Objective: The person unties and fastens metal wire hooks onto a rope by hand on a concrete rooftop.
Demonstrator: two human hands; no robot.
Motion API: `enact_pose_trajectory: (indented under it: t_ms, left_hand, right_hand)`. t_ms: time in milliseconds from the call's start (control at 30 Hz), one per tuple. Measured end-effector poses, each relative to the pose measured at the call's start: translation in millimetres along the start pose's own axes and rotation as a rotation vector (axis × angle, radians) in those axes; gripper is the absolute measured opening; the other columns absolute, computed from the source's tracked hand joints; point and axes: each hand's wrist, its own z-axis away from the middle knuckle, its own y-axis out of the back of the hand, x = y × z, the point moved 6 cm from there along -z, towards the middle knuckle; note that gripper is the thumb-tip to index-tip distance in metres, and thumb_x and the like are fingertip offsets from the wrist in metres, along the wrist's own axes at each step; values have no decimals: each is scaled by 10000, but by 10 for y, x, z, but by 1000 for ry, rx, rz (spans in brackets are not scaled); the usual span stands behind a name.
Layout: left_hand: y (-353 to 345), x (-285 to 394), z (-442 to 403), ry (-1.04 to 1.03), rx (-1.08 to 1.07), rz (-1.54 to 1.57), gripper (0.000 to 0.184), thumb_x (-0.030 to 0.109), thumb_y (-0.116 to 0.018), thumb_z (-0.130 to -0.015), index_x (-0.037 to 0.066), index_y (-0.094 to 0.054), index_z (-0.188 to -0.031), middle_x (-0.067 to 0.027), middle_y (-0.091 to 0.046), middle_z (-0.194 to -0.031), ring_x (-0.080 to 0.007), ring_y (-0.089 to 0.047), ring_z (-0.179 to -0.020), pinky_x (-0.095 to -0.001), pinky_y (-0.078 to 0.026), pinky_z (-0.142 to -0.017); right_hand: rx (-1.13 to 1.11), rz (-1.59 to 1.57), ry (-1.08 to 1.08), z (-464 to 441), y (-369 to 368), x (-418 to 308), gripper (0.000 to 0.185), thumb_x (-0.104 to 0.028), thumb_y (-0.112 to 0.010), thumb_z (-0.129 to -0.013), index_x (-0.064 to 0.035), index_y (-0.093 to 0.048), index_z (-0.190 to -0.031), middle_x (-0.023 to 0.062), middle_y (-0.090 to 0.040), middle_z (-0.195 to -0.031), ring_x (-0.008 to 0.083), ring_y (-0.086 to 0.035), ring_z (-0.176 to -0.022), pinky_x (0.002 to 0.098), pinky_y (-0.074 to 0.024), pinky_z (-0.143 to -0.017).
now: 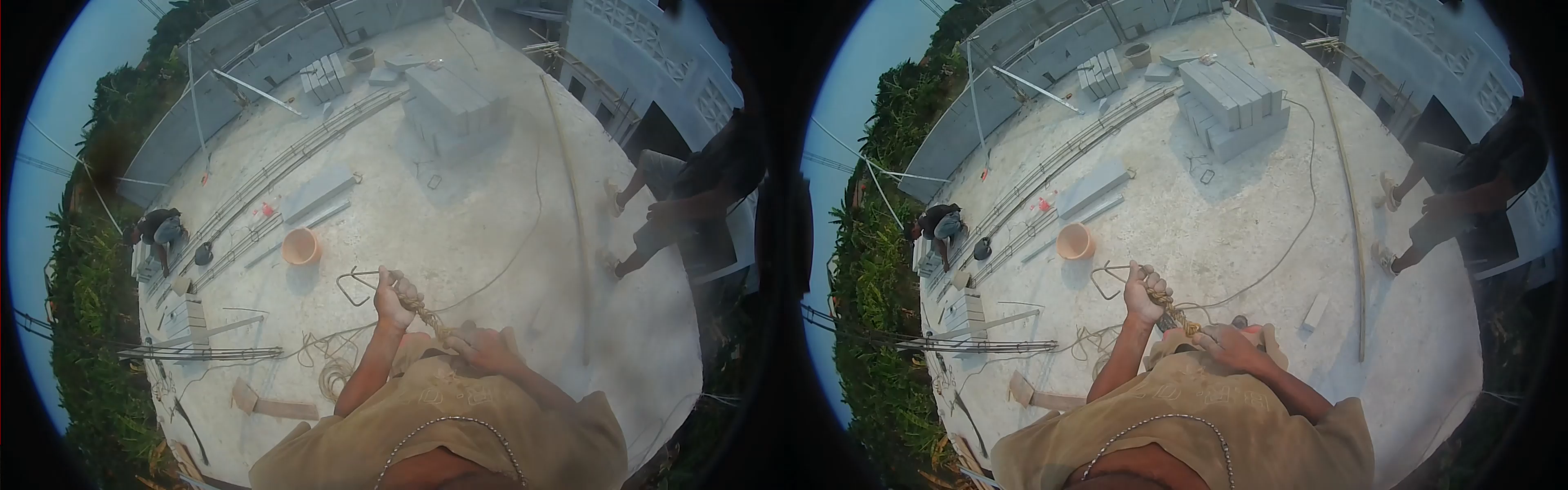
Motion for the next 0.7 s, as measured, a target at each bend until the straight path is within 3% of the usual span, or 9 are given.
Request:
enact_pose_trajectory:
  t_ms: [67,200,300,400,467,533,633,700]
  left_hand:
    - [-20,57,-52,6,-64,7,392,490,-398,-885,135,-504,-757,38,-362,-502,-110,-350,-427,-299,-340,-453]
    - [-96,141,-70,67,-144,57,427,478,-376,-897,119,-542,-736,37,-348,-480,-103,-332,-401,-284,-327,-426]
    - [-123,154,-129,103,-195,73,445,498,-355,-897,124,-514,-715,30,-299,-476,-119,-271,-382,-269,-246,-387]
    - [21,80,-354,177,-154,127,436,502,-357,-894,120,-506,-744,30,-299,-480,-126,-297,-399,-291,-289,-417]
    - [-44,146,-426,129,-132,79,429,502,-360,-892,118,-500,-761,29,-298,-481,-132,-310,-410,-307,-308,-440]
    - [-43,314,-517,83,-77,35,478,581,-373,-850,119,-482,-799,19,-313,-488,-146,-345,-439,-345,-346,-503]
    - [-464,690,-262,-34,57,33,570,683,-378,-783,122,-481,-783,12,-332,-488,-149,-354,-438,-346,-348,-501]
    - [-554,778,-233,-69,-18,20,598,708,-386,-758,119,-492,-759,15,-343,-483,-142,-372,-434,-332,-352,-493]
  right_hand:
    - [92,44,162,25,-44,-98,330,-262,-465,-874,46,-567,-817,220,-549,-702,292,-503,-631,389,-389,-625]
    - [85,-116,119,53,-64,-52,337,-268,-444,-886,43,-570,-848,245,-541,-712,332,-504,-647,407,-388,-640]
    - [116,-119,177,26,-66,-30,335,-272,-440,-891,34,-575,-891,220,-541,-687,316,-507,-650,401,-390,-641]
    - [47,-152,138,-58,-80,6,342,-284,-441,-895,23,-582,-949,177,-567,-683,251,-525,-653,366,-399,-635]
    - [3,-179,-67,-92,-90,169,349,-295,-445,-899,14,-587,-978,118,-571,-685,178,-518,-660,325,-405,-624]
    - [38,-127,-35,-52,-22,29,353,-298,-444,-901,14,-594,-969,100,-559,-672,155,-501,-646,312,-401,-609]
    - [115,-98,81,-85,61,30,360,-301,-440,-904,17,-607,-920,77,-528,-641,133,-474,-618,304,-395,-583]
    - [134,-126,158,-97,95,5,367,-301,-439,-904,21,-613,-879,71,-510,-621,134,-463,-603,307,-393,-573]
